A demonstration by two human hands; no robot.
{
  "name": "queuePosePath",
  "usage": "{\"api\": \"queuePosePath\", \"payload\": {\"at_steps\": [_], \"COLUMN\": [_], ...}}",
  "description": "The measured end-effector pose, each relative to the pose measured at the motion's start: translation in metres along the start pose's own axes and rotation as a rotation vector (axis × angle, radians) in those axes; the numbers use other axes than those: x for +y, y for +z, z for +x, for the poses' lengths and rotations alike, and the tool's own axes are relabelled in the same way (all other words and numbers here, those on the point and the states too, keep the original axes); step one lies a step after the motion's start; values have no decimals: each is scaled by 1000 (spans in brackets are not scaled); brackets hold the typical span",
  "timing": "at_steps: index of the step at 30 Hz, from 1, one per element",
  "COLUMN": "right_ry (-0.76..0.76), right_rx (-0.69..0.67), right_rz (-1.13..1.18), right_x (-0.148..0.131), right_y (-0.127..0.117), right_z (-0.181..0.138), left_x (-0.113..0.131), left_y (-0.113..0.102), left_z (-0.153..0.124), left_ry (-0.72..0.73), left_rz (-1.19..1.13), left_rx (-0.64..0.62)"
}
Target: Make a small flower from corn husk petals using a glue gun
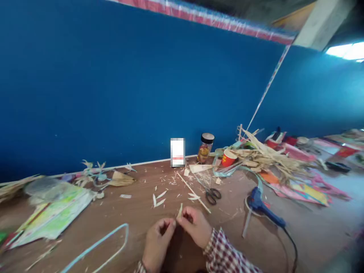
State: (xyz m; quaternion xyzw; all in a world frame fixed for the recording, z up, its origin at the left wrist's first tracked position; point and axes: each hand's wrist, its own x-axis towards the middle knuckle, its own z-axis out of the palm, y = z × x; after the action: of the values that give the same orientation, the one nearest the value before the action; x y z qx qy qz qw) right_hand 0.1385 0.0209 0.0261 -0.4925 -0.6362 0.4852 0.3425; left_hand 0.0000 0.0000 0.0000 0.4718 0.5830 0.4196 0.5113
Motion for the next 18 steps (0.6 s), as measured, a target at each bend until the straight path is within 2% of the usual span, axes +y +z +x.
{"api": "queuePosePath", "payload": {"at_steps": [5,11,18], "right_ry": [14,68,70], "right_rx": [17,42,89], "right_rz": [57,143,171], "right_x": [5,7,5], "right_y": [0,-7,-14], "right_z": [3,9,14], "left_x": [-2,0,4], "left_y": [2,2,5], "left_z": [-2,-2,-3], "left_ry": [17,-53,-46], "left_rz": [-32,-41,-77], "left_rx": [-45,-3,-4]}}
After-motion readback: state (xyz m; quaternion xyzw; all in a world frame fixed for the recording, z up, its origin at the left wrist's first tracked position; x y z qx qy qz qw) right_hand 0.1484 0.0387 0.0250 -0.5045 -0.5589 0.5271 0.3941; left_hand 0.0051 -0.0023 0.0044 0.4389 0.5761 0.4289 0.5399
